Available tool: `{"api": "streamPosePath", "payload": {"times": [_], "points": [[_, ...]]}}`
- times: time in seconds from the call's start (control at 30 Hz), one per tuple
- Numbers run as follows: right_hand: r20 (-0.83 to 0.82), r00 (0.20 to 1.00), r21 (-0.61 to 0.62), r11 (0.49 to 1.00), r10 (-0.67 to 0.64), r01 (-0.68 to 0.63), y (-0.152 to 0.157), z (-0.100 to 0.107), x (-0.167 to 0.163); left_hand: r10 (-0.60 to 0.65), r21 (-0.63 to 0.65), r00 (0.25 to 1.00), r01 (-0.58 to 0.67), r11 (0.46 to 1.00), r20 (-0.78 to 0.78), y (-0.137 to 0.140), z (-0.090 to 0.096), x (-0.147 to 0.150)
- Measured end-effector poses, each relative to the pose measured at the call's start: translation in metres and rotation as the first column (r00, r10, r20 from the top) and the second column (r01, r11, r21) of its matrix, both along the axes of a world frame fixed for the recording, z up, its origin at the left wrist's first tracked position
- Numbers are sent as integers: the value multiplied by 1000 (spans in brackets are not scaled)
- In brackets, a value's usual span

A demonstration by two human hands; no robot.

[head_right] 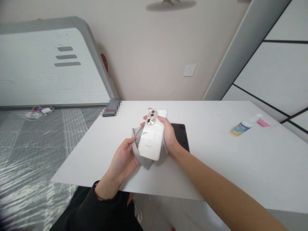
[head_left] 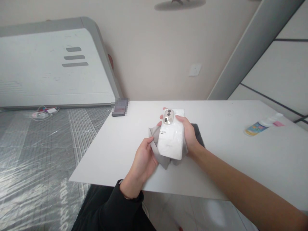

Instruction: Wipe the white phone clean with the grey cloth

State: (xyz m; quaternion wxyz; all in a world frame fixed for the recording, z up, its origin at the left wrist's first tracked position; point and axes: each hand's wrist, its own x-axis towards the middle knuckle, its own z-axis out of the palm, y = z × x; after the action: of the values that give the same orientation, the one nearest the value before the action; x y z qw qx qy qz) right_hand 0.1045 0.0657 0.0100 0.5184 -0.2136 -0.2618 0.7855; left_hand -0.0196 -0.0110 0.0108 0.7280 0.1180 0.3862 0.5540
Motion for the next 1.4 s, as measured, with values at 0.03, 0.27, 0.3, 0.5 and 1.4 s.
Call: {"api": "streamPosePath", "payload": {"times": [0.03,0.27,0.3,0.5,1.4], "points": [[-5,1000,-3,1000,-4,4,0,0,0,-35,-10,999,36,999,25,-1,2,-2],[75,997,54,998,-19,15,0,0,4,-70,9,997,70,998,36,-4,5,-5],[82,996,51,999,-17,13,1,0,4,-83,3,996,83,997,18,-4,4,-4],[59,996,35,998,-59,57,8,-2,5,-122,-9,988,123,992,98,-1,0,-13],[-213,966,-119,978,145,-173,24,1,21,187,331,974,-219,918,127,-3,19,-48]]}}
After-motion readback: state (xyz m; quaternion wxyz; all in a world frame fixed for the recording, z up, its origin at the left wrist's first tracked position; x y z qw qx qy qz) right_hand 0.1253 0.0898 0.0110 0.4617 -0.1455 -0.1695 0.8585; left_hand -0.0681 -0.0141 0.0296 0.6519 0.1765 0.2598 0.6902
